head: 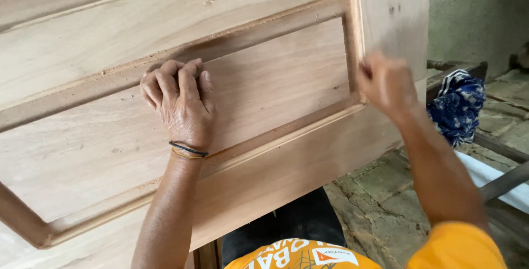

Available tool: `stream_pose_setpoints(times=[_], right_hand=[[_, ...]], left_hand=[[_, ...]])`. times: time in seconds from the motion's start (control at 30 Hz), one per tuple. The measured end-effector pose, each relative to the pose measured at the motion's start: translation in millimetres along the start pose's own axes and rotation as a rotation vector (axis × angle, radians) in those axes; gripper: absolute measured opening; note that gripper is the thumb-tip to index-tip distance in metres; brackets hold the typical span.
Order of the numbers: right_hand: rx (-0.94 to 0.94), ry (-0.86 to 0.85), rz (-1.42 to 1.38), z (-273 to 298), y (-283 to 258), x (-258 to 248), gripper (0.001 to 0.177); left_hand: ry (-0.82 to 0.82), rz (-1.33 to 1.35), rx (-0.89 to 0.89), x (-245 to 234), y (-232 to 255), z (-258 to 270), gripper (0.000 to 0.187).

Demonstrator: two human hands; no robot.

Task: The person sands the surface of a wooden door using a piece of sandpaper. They work on the flat panels and the raised edges of the door, moving the sandpaper back and forth to smooth the wood. A chisel and a roll of sandpaper are visible on the door during the process.

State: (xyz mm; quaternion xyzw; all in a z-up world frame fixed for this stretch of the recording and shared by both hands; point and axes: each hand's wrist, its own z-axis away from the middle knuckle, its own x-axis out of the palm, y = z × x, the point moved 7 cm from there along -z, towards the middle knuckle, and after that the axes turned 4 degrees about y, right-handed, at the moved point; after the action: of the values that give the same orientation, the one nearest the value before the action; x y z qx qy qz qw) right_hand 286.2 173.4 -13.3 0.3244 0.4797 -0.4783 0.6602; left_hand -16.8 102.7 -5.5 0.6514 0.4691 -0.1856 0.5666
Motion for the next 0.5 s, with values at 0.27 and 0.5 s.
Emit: stream_pose_setpoints(times=[0.27,0.5], right_hand=[[-0.153,0.386,0.008,-42.5,-9.1,-19.1,0.015],[-0.016,0.337,0.049,1.6,8.8,1.9,0.022]], left_hand=[[0.013,0.001,0.028,3.4,-2.4,3.4,0.014],[0.032,0.029,-0.027,8.4,-14.5,6.8,0.016]])
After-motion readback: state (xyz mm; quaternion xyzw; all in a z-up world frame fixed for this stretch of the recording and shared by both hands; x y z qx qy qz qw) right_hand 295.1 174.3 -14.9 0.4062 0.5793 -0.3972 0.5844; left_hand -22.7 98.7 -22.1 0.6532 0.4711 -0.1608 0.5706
